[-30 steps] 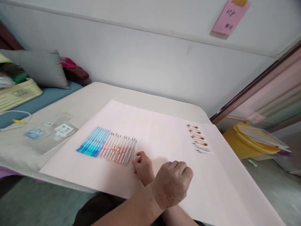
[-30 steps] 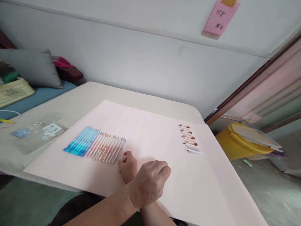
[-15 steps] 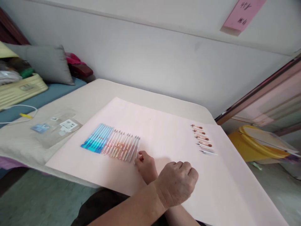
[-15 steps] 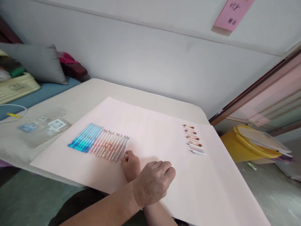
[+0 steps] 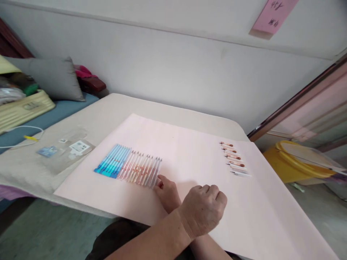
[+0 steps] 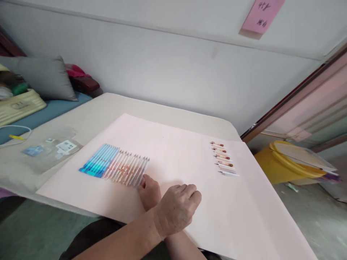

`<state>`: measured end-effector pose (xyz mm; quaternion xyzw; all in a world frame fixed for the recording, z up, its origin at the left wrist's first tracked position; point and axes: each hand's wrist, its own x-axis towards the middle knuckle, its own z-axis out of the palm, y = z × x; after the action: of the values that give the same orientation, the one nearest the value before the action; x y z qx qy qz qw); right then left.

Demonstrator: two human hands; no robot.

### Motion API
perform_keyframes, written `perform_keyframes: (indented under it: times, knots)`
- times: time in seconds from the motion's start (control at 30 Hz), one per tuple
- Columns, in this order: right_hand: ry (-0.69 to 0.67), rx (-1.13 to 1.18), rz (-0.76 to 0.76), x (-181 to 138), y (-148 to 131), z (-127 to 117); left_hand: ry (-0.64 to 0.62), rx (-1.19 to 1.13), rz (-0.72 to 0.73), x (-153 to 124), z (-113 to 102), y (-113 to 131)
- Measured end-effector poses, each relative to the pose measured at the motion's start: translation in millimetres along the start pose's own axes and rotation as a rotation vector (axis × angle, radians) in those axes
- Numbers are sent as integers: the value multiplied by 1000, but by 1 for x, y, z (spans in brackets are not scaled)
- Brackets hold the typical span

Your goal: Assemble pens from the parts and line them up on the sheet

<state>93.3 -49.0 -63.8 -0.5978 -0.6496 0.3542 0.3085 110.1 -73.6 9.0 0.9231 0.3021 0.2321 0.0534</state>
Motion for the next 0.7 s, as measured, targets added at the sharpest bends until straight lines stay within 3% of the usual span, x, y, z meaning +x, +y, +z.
perform_keyframes:
  times: [0.17,0.5,0.7]
  knots:
    - [9,-30,-1,-2,-2,-2,-5,0,-7,0,1,-1]
    - [-17,-310,-1,-9,-12,-9,-20,19,-23,0,3,-3]
    - [112,-410,51,-32,-11,-29,-65,-116,-114,0,6,-7]
